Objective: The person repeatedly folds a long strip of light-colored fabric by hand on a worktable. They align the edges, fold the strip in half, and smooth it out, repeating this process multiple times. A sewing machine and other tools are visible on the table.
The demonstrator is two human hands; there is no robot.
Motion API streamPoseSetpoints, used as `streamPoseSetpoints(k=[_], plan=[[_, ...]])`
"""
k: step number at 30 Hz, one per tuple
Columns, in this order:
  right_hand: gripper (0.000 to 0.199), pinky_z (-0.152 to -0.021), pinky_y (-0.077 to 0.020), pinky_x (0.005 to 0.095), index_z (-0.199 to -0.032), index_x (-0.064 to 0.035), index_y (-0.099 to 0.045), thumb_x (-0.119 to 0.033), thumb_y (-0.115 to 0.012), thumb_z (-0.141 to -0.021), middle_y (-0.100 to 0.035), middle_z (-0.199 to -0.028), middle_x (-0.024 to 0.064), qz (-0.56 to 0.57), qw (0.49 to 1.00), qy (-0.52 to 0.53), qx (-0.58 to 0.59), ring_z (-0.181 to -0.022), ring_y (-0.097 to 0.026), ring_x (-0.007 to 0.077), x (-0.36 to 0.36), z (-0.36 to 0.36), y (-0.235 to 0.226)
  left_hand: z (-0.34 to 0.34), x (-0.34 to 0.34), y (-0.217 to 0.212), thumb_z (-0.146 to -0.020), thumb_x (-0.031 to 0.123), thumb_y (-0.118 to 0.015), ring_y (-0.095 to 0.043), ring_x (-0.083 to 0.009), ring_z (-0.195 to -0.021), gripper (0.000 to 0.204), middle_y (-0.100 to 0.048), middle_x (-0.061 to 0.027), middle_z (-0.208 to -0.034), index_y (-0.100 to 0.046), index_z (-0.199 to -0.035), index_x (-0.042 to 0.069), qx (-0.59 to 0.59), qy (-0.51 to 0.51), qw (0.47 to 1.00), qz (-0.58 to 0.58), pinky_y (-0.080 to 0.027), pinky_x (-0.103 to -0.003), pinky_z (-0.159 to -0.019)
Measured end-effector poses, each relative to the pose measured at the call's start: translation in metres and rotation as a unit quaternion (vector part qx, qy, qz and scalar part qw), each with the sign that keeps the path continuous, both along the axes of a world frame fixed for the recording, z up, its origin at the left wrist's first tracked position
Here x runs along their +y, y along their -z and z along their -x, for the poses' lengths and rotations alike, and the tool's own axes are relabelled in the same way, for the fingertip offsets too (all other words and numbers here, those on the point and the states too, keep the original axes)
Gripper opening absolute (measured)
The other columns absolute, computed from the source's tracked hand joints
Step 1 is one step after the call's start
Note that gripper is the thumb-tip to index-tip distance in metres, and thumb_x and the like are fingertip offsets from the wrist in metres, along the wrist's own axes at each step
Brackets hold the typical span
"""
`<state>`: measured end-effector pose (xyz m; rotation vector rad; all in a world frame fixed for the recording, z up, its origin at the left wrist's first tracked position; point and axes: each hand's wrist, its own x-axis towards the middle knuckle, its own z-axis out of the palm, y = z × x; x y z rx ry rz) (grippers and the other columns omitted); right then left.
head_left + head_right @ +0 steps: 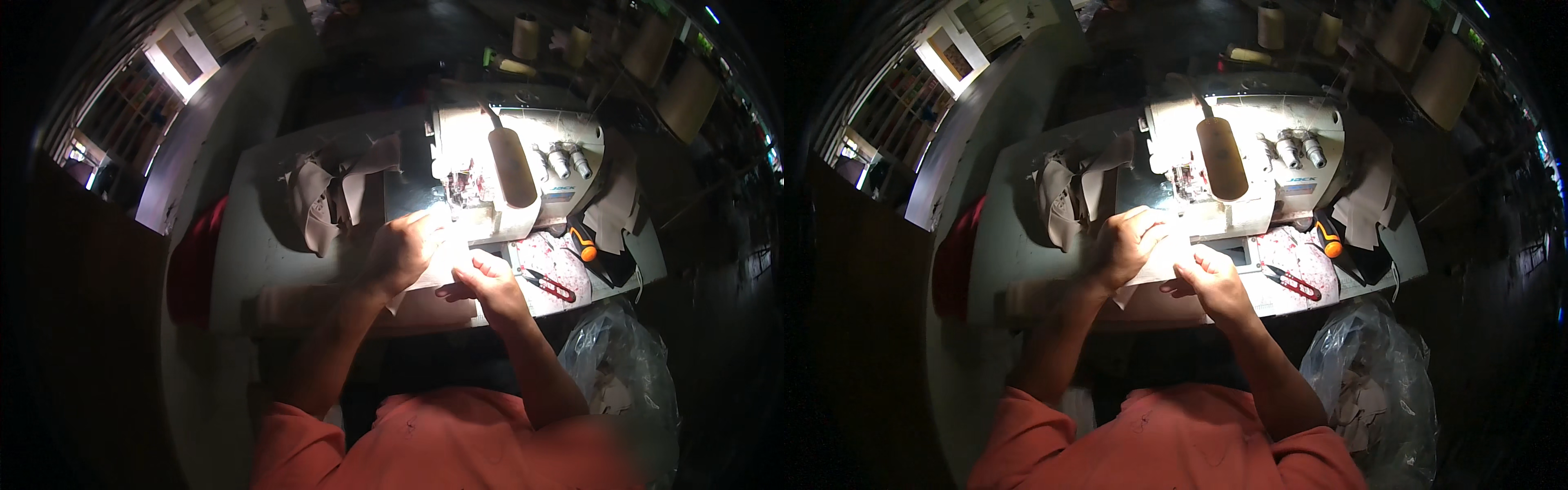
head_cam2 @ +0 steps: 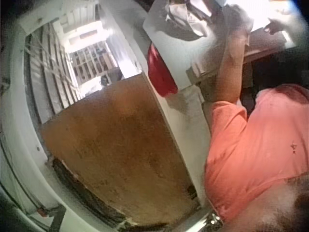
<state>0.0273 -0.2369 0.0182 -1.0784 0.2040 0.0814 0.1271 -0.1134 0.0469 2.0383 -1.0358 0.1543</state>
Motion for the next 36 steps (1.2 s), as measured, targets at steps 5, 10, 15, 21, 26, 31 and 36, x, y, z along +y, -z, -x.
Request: streamPoseSetpoints(k=[5,10,15,21,26,31,36], plan=[[0.01,-0.063,-0.0498,0.0277,-0.087,0.003,-0.049,-0.005,-0.049,-0.082,-0.054,-0.078,0.0067,-0.003,1.0,0.007,0.007,-0.068,-0.059,0.018,-0.001,0.004,0.018,0.003,0.003,0.001,-0.072,0.009,-0.056,-0.051,-0.0259,-0.07,0.013,-0.052,-0.0107,-0.076,-0.059,-0.084,0.003,-0.151,0.05,0.981,-0.113,-0.043,-0.033,-0.064],[0.015,-0.059,-0.0476,0.022,-0.092,0.0057,-0.052,-0.007,-0.048,-0.084,-0.056,-0.082,0.0075,0.054,0.988,0.136,-0.056,-0.065,-0.057,0.013,0.013,-0.001,0.013,-0.009,-0.001,-0.001,-0.069,0.004,-0.051,-0.052,-0.0266,-0.075,0.017,-0.051,-0.0106,-0.081,-0.053,-0.085,0.003,-0.053,0.024,0.992,-0.116,-0.044,-0.034,-0.067],[0.017,-0.056,-0.0473,0.0216,-0.096,0.0055,-0.053,-0.005,-0.047,-0.083,-0.058,-0.077,0.0075,0.053,0.987,0.13,-0.072,-0.062,-0.058,0.0121,0.01,-0.011,0.012,-0.02,-0.006,0.0,-0.067,0.002,-0.051,-0.052,-0.028,-0.072,0.013,-0.051,-0.0115,-0.075,-0.052,-0.08,0.002,-0.047,0.021,0.995,-0.086,-0.043,-0.035,-0.064],[0.022,-0.062,-0.0474,0.0228,-0.105,0.0045,-0.05,-0.004,-0.045,-0.085,-0.057,-0.089,0.0123,0.1,0.99,0.081,-0.059,-0.068,-0.058,0.0151,0.005,-0.017,0.018,-0.031,-0.009,0.007,-0.068,0.004,-0.052,-0.052,-0.0279,-0.071,0.015,-0.051,-0.0112,-0.076,-0.053,-0.083,0.002,-0.089,0.005,0.99,-0.112,-0.042,-0.036,-0.066],[0.022,-0.063,-0.0476,0.0228,-0.105,0.0044,-0.05,-0.003,-0.044,-0.085,-0.059,-0.081,0.0126,0.089,0.992,0.077,-0.05,-0.067,-0.058,0.0147,0.0,-0.023,0.014,-0.08,0.001,0.035,-0.073,0.016,-0.051,-0.051,-0.0311,-0.084,0.028,-0.052,-0.0178,-0.093,-0.053,-0.098,0.005,-0.071,-0.018,0.954,-0.291,-0.04,-0.04,-0.076],[0.019,-0.056,-0.0446,0.0204,-0.101,0.003,-0.051,-0.006,-0.045,-0.085,-0.059,-0.075,0.0106,0.102,0.987,0.12,-0.037,-0.061,-0.055,0.0114,-0.011,0.006,0.018,-0.154,-0.009,0.053,-0.075,0.024,-0.048,-0.042,-0.0338,-0.105,0.043,-0.047,-0.0215,-0.11,-0.045,-0.112,0.004,-0.345,-0.092,0.899,-0.253,-0.032,-0.039,-0.092],[0.016,-0.054,-0.0428,0.0223,-0.092,0.0031,-0.056,-0.003,-0.052,-0.078,-0.059,-0.074,0.0105,0.291,0.951,0.104,0.004,-0.057,-0.053,0.0104,-0.02,0.014,0.032,-0.179,-0.016,0.024,-0.071,0.014,-0.052,-0.04,-0.0341,-0.107,0.043,-0.046,-0.0188,-0.113,-0.045,-0.112,0.002,-0.242,-0.118,0.912,-0.309,-0.03,-0.041,-0.093]])
